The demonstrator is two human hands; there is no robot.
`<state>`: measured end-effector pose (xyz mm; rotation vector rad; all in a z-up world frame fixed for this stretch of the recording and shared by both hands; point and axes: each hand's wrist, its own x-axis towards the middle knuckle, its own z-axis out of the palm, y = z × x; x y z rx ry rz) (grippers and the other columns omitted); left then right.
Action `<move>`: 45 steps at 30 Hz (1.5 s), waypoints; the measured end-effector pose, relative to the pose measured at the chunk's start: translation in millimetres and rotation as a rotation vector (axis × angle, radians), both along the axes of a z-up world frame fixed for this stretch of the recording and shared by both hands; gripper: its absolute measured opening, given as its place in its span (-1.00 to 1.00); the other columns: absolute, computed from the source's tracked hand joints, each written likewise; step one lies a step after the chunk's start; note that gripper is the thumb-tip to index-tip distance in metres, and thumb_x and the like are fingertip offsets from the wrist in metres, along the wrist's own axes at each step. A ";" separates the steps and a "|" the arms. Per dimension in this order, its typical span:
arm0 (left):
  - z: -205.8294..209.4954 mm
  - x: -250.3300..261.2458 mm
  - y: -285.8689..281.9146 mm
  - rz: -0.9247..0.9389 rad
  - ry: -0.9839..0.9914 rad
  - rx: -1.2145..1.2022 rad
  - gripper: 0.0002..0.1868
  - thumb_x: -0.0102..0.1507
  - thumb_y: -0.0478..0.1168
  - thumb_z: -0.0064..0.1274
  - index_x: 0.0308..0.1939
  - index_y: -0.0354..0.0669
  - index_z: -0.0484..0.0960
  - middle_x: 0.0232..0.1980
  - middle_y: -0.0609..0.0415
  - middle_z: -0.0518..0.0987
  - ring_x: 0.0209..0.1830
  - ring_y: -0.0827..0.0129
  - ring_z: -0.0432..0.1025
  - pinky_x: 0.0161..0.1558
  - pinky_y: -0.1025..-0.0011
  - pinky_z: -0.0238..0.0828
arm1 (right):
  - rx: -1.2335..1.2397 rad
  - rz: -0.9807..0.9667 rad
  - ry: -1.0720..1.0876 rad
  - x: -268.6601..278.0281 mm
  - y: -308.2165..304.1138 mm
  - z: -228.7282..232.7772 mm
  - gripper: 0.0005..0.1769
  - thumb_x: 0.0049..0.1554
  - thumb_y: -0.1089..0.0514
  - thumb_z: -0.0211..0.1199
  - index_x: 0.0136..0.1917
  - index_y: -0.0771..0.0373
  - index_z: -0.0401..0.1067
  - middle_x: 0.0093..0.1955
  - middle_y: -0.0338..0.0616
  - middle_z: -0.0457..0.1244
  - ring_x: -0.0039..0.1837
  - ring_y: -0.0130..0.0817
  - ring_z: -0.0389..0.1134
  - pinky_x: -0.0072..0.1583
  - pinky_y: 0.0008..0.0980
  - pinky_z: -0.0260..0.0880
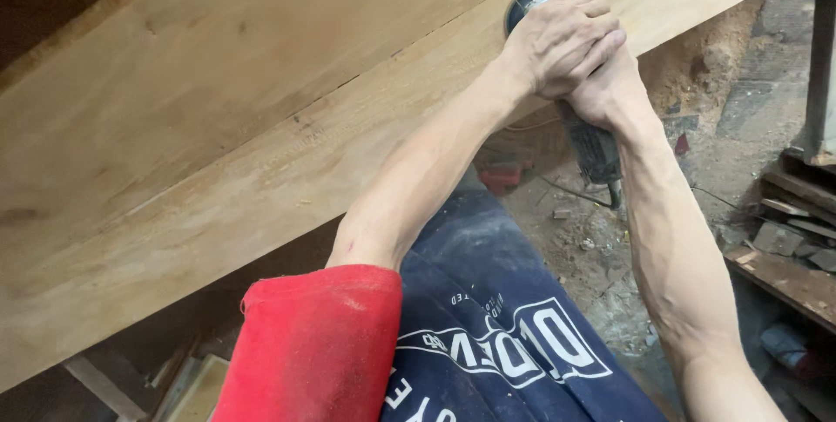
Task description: The person uses an angle grinder with a sanding disc to smooth the surface of a large wooden plank. They move the tool back and forth across the wood, generating sparks and dust, while stabilizing the plank with their left hand.
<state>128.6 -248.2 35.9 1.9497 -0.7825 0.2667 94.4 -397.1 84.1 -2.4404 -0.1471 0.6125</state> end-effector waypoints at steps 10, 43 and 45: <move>29.6 -90.1 141.3 0.193 0.085 0.245 -0.68 0.28 -0.17 -0.05 0.00 -0.18 0.72 0.09 -0.05 0.67 0.17 0.07 0.52 0.33 0.11 0.36 | -0.164 0.177 0.158 -36.7 138.9 15.6 -0.52 0.13 -0.12 0.12 0.06 0.33 0.50 0.01 0.28 0.38 0.12 0.14 0.44 0.09 -0.02 0.49; -54.2 -80.7 2.9 0.599 0.389 0.625 -0.10 0.35 0.14 -0.04 0.60 -0.34 0.07 0.69 -0.23 -0.16 0.71 -0.09 -0.34 0.62 -0.03 -0.55 | 0.047 -0.492 0.116 150.5 -155.1 -2.7 -0.43 0.07 -0.02 0.56 0.21 0.33 0.51 0.01 -0.07 0.40 -0.05 -0.29 0.44 -0.03 -0.25 0.51; -56.4 -77.2 4.6 0.592 0.397 0.604 -0.07 0.34 0.13 -0.04 0.58 -0.45 0.03 0.66 -0.32 -0.17 0.69 -0.15 -0.34 0.59 -0.07 -0.52 | -0.054 -0.378 0.060 140.4 -127.4 0.1 -0.43 0.02 0.00 0.62 0.13 0.37 0.49 -0.02 -0.07 0.39 -0.05 -0.31 0.43 -0.03 -0.26 0.48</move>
